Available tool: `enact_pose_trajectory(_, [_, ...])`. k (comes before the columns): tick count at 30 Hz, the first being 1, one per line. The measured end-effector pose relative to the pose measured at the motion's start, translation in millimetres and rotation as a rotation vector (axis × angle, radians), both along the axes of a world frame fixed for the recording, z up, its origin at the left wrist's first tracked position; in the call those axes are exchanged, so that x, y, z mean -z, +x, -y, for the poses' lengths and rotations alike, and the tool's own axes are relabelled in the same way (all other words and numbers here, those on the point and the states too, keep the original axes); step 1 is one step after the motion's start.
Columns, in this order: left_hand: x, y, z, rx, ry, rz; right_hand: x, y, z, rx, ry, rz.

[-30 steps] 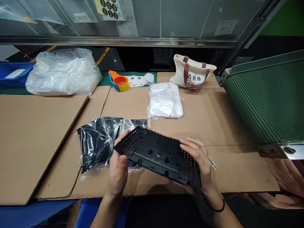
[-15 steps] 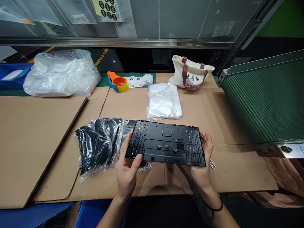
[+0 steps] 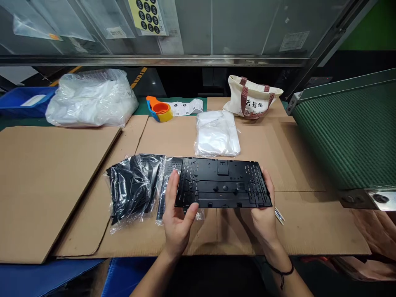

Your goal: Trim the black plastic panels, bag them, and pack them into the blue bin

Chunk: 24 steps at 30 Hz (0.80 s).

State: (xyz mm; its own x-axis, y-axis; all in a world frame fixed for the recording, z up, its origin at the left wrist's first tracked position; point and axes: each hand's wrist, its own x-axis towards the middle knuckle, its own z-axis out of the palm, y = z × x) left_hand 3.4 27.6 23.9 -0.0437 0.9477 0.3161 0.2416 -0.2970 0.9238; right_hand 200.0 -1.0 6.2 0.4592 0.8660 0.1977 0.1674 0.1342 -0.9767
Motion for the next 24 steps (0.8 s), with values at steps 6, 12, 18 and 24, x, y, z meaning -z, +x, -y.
enact_pose_trajectory(6, [-3.5,-6.3,-10.2,0.07,0.126,-0.097,12.9,18.3,5.5,-0.132,-0.068,0.046])
enact_pose_trajectory(12, [-28.8,-13.9,-57.6,0.236,0.248,-0.241,30.7,39.1,17.7,-0.129,-0.196,-0.337])
enact_pose_trajectory(18, [-53.3,32.6,-140.9,0.278,0.397,-0.476,34.6,59.2,14.1,0.253,-0.119,-0.545])
enact_pose_trajectory(24, [-31.4,113.9,-219.4,0.487,0.767,-1.166,27.9,70.5,20.2,0.436,-0.023,-0.695])
